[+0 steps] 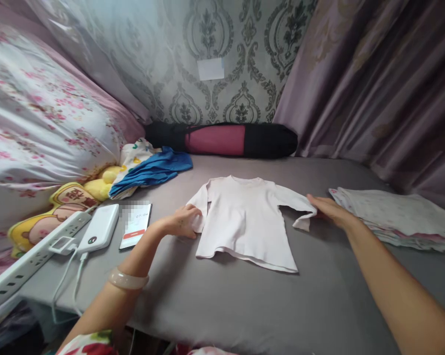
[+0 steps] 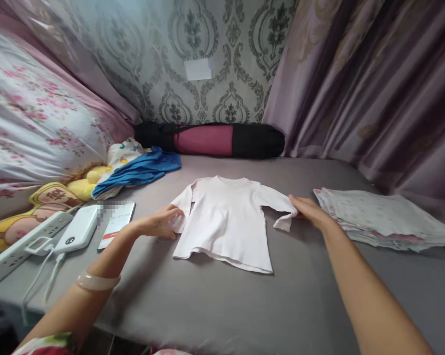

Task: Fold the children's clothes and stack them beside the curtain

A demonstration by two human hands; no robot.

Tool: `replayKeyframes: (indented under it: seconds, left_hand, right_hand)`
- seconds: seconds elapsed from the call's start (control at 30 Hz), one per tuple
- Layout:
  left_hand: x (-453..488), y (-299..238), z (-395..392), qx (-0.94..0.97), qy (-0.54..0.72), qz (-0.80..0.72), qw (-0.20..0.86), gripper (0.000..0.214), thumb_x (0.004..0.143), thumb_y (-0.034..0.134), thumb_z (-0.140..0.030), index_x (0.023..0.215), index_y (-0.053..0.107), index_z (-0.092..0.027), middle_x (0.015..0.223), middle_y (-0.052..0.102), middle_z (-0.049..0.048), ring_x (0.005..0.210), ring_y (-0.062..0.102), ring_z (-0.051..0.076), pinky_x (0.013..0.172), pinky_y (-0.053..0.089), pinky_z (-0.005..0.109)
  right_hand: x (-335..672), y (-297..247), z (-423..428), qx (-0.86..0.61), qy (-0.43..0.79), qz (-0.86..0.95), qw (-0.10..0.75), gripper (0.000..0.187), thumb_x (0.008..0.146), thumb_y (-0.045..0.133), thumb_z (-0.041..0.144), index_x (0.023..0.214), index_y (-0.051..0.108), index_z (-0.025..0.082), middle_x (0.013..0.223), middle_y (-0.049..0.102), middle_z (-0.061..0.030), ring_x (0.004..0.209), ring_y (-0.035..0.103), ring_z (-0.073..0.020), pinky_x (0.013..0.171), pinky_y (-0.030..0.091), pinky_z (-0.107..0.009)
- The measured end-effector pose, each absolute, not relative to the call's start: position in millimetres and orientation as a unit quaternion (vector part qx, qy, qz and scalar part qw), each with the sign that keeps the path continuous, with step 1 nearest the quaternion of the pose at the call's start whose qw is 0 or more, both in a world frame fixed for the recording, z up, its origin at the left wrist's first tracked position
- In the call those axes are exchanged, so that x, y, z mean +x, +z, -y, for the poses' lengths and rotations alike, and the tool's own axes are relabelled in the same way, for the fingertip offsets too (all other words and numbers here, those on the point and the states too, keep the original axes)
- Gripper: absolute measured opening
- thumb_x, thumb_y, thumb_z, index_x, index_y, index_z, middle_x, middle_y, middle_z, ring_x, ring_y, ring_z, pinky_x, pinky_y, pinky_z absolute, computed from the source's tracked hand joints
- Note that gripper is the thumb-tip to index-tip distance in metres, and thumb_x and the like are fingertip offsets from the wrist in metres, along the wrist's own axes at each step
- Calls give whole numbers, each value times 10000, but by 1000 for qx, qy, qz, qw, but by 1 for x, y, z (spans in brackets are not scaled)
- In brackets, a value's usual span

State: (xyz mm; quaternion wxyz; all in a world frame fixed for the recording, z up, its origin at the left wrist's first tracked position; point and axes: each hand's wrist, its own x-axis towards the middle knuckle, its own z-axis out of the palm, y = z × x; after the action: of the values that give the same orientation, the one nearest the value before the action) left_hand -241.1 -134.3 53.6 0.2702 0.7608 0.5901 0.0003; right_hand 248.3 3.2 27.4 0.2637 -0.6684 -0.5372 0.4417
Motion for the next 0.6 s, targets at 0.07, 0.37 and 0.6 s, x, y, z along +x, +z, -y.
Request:
replayKeyframes:
  seconds: [0.07,0.37,0.6]
  left_hand:
    - [-244,52,134,770,25,-577,272,546,648,702,-345,1162,569,-219,1190,513,78,1044,525,240,911,447,347]
    - [-252,63,123,757,96,-549,342,194,739,554,-314,828,649,-171,868,653,40,727,570,155,654,432,252]
    - [-278,79,110,627,288,-608,392,235,707,596,-400,753,586,-170,661,564,-21,619,517,126,558,381,224]
  right_hand:
    - [256,31,6,-658,527,471,261,183,835,568,343,823,662,186,834,724,-91,782,670,-207,732,557,-305]
    - [264,40,19,-611,602,417,302,122,770,635,93,692,671,180,779,684,-75,748,646,-154,716,518,-221]
    - [247,53,9,-667,451,493,329,100,850,576,194,793,658,183,768,701,-94,599,629,-158,564,468,-245]
